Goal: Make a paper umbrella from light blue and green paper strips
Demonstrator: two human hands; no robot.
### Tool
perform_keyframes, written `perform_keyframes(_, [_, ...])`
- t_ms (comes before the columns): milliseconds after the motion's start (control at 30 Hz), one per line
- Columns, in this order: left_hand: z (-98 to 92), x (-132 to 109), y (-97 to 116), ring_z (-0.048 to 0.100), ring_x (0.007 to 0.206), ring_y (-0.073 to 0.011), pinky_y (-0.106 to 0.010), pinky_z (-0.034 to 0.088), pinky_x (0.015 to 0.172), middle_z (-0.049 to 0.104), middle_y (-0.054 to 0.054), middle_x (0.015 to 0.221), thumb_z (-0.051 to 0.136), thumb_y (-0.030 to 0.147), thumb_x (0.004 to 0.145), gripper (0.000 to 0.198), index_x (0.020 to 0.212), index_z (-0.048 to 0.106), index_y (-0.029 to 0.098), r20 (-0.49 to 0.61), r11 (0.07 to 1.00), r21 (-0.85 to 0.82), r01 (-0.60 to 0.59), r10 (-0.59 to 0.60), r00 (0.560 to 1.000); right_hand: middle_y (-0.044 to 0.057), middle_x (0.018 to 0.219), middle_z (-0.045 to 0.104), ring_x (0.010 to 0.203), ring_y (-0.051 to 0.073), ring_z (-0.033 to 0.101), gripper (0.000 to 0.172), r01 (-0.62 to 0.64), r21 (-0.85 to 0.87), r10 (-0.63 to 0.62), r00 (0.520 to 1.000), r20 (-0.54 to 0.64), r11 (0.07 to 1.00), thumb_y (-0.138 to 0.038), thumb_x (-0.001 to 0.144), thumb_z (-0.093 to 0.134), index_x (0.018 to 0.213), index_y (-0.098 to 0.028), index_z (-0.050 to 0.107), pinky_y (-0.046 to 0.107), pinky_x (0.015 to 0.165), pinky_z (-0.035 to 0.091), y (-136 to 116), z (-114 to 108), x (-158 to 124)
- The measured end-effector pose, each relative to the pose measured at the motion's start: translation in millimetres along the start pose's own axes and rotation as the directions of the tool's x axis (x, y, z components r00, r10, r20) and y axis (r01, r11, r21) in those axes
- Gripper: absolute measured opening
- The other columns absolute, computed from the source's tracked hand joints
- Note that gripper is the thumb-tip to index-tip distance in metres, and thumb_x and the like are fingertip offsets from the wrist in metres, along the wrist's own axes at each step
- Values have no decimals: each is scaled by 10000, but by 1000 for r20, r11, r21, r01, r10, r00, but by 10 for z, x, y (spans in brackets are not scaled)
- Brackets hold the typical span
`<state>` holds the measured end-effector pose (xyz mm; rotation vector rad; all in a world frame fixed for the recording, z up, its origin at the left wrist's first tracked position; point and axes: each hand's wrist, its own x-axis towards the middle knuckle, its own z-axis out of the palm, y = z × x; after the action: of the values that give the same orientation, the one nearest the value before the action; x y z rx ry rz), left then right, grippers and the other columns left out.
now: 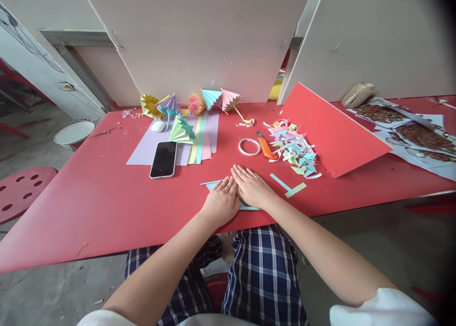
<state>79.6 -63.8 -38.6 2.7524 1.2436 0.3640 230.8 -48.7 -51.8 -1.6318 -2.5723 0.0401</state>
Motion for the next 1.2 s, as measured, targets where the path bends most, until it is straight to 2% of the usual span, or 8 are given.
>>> perform_keyframes(133, [22, 90, -13, 323, 1257, -220, -382, 270, 1034, 419, -161, 1316, 302, 188, 820, 486, 1274, 363, 26, -74, 991, 21, 134, -132, 989, 118, 1421, 234, 1313, 216, 180, 561, 4, 15, -4, 1000, 3, 1000, -270, 837, 278, 1356, -63, 245, 398, 1067, 206, 1, 18, -15])
perform_keyframes(200, [75, 138, -20, 255, 1288, -245, -415, 221, 1052, 362, -181, 1349, 298, 264, 839, 532, 1300, 315, 0, -77, 982, 65, 179, -173, 982, 116, 1423, 226, 1315, 214, 175, 570, -5, 11, 5, 1000, 1, 1000, -279, 834, 278, 1361, -64, 234, 400, 1072, 191, 0, 31, -14])
perform_keyframes(300, [150, 182, -37, 233, 1295, -256, -408, 191, 1062, 336, -189, 1360, 250, 418, 870, 603, 1297, 334, 0, -40, 976, 93, 198, -195, 980, 103, 1430, 207, 1317, 199, 169, 576, -22, 11, 21, 1000, 13, 1000, -284, 836, 256, 1365, -61, 218, 384, 1080, 172, -2, 42, -5])
perform_keyframes(400, [172, 179, -52, 234, 1294, -258, -392, 188, 1064, 319, -189, 1368, 197, 537, 859, 705, 1303, 333, 5, -34, 977, 90, 191, -189, 981, 88, 1435, 193, 1319, 191, 158, 582, -34, 16, 33, 999, 31, 999, -306, 841, 247, 1371, -70, 201, 377, 1082, 169, -8, 39, -6])
perform_keyframes(600, [134, 101, -21, 213, 1300, -263, -392, 182, 1066, 295, -186, 1380, 177, 600, 834, 778, 1318, 303, 5, -11, 986, 81, 146, -145, 989, 94, 1434, 197, 1320, 179, 154, 556, -19, -1, 19, 1000, 14, 1000, -271, 846, 237, 1365, -74, 218, 379, 1085, 165, -27, 49, -74])
perform_keyframes(933, [137, -22, 58, 222, 1296, -270, -417, 212, 1055, 302, -194, 1375, 213, 600, 829, 776, 1315, 300, 2, -33, 992, 58, 109, -107, 994, 121, 1426, 218, 1319, 196, 158, 555, 11, 14, -11, 1000, -5, 1000, -325, 867, 249, 1357, -66, 232, 405, 1084, 172, -68, 65, -218])
perform_keyframes(1200, [106, -106, 128, 226, 1294, -275, -423, 215, 1052, 301, -201, 1373, 233, 589, 832, 763, 1315, 298, 1, -8, 993, 62, 97, -97, 995, 130, 1423, 224, 1317, 208, 166, 568, 9, 15, -9, 1000, -1, 1000, -357, 878, 242, 1356, -51, 231, 412, 1082, 167, -118, 53, -325])
